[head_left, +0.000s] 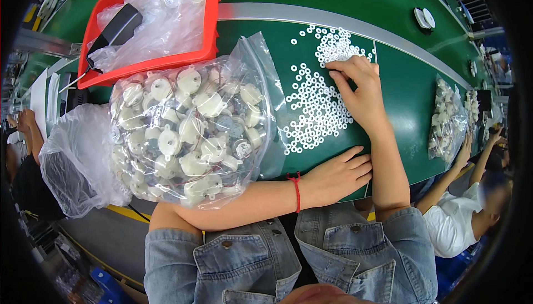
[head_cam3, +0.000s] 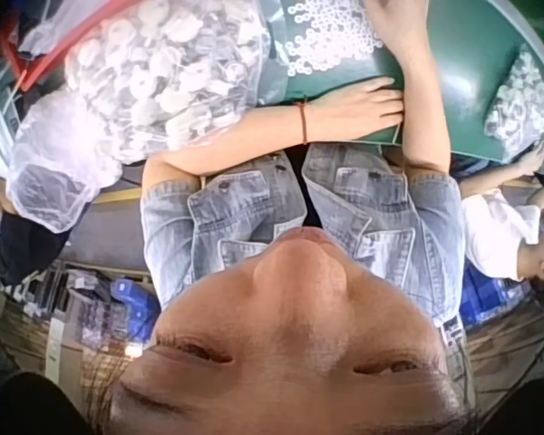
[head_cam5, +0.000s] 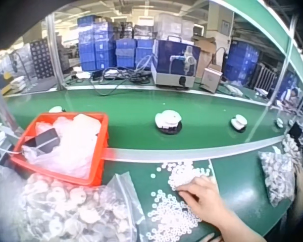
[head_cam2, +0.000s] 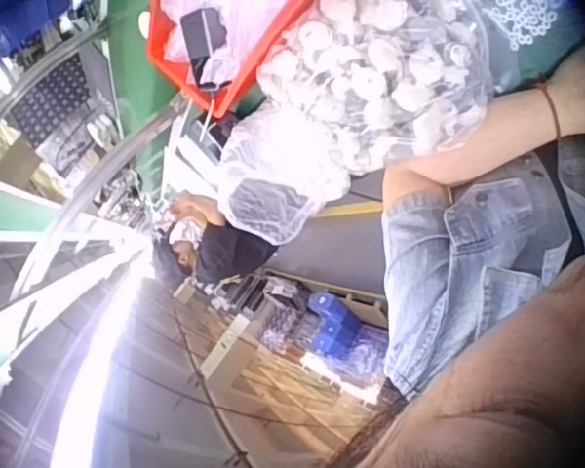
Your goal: The person sorts small white plastic washers on a green workbench. They pick up individual washers from a large pile and place them into a smaller, more organized pile using their right hand. The task is repetitive and involves manual dexterity to separate the small components.
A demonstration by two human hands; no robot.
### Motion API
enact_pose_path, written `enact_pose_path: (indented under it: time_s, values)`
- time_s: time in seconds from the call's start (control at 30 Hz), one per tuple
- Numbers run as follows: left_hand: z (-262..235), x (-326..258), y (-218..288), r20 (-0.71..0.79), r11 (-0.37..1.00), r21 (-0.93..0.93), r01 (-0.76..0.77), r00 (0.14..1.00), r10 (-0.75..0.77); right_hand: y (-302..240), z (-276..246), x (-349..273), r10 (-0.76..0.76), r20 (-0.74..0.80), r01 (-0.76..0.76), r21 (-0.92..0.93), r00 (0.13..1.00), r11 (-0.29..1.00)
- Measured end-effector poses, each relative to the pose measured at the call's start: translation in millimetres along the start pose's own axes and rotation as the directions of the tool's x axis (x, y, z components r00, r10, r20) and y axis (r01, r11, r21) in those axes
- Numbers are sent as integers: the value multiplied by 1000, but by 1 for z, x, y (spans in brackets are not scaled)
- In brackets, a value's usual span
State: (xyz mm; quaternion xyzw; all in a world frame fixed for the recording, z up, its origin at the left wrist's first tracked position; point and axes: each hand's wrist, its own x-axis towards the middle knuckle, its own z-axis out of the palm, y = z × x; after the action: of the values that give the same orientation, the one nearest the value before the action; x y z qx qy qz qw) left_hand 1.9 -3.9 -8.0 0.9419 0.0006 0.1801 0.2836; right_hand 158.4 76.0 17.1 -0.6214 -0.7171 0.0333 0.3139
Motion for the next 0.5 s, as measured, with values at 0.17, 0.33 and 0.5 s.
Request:
enact_pose_path:
  time_s: [0.17, 0.33, 0.5]
  values:
    - [3, 1, 0, -16, 1000, -8, 4, 1000, -4, -1, 7, 8, -46, -27, 45, -40, 999, 998]
    - [-4, 1, -1, 19, 1000, -13, 0, 1000, 1, 0, 9, 8, 12, -12, -12, -29, 1000, 999]
    - [-4, 1, -1, 26, 1000, 8, -1, 1000, 1, 9, 1, 6, 190, 113, -206, 157, 975, 966]
